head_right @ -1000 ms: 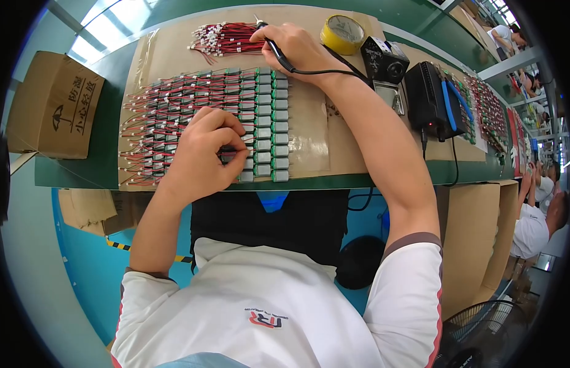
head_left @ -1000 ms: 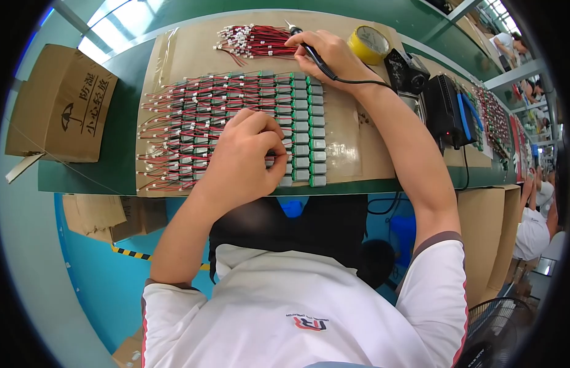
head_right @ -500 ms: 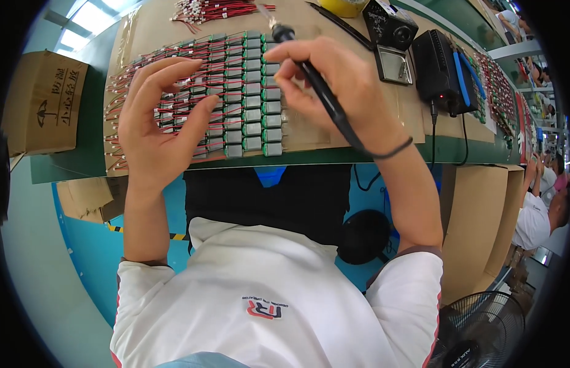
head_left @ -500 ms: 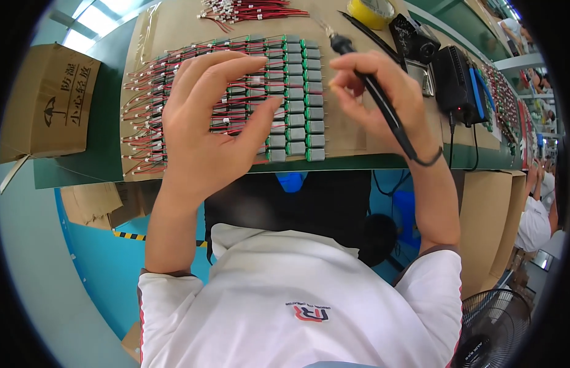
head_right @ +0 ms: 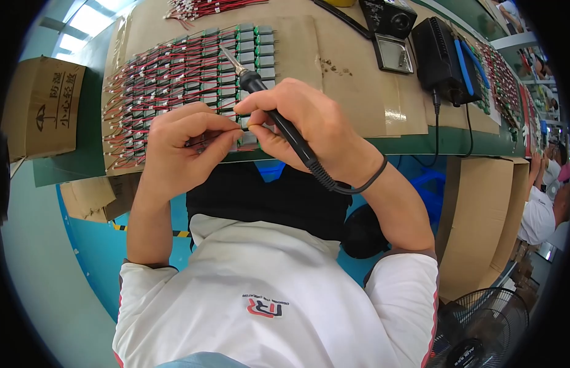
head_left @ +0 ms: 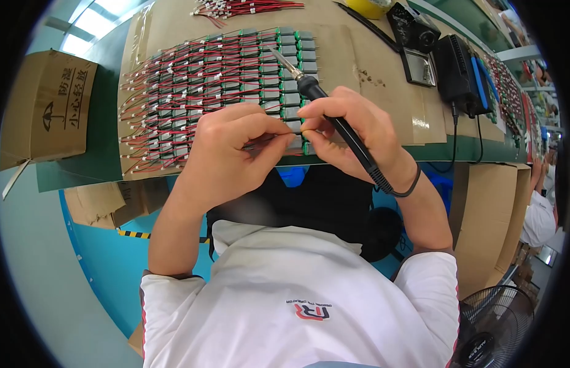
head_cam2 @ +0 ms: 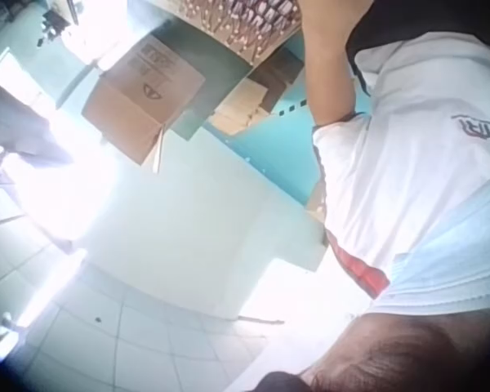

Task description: The person solders wires onto small electronic components arranged in a grid at an assembly station. This is done using a soldering iron.

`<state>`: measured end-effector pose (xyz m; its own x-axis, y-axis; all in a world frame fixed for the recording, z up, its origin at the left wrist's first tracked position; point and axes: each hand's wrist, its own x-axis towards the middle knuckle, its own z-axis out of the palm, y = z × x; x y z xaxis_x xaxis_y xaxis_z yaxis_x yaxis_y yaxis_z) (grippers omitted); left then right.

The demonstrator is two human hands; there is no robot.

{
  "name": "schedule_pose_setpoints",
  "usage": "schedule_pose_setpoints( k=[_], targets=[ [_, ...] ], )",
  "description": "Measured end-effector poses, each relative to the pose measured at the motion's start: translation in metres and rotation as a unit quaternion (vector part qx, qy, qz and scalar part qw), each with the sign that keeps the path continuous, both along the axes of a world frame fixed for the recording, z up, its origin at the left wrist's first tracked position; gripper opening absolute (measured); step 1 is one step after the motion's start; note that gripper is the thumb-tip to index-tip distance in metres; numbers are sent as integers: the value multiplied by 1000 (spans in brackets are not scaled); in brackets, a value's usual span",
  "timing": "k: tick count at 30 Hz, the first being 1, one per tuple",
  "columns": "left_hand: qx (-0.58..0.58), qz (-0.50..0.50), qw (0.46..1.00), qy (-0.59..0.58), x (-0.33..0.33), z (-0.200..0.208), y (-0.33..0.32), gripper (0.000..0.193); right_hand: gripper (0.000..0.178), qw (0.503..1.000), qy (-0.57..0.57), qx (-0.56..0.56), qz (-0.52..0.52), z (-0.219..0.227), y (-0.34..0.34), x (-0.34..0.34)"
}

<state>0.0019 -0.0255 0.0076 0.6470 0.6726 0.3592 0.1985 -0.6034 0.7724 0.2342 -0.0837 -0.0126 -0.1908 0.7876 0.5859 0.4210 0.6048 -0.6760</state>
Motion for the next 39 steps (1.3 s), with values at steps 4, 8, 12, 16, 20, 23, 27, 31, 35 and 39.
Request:
schedule_pose_setpoints(
  k=[4, 8, 12, 16, 20, 23, 27, 31, 35, 39],
  targets=[
    [-3, 58, 996, 67, -7, 5, -1, 6, 47, 998, -31, 51, 34, -3, 5, 26],
    [19, 76, 994, 82, -10, -3, 0, 5, 76, 988, 103, -103, 44, -3, -16, 49],
    [57, 70, 994, 55, -9, -12, 1, 5, 50, 947, 266, -164, 74, -12, -30, 55],
    [70, 70, 993, 66, -9, -14, 3, 5, 31, 953, 219, -208, 28, -11, -36, 58],
    [74, 75, 992, 63, -7, -14, 1, 5, 28, 963, 174, -202, 34, -8, -34, 57],
    [79, 75, 992, 67, -7, -15, 1, 5, 28, 970, 149, -191, 39, -8, -33, 57],
    [83, 77, 991, 71, -6, -15, 1, 5, 28, 967, 155, -196, 37, -8, -33, 56],
    [81, 79, 991, 69, -6, -15, 0, 6, 29, 972, 139, -183, 42, -8, -32, 56],
    [85, 81, 990, 74, -6, -14, 0, 6, 29, 974, 129, -179, 41, -9, -32, 57],
    [90, 81, 989, 79, -6, -15, 1, 6, 29, 975, 123, -182, 38, -8, -32, 57]
  ],
)
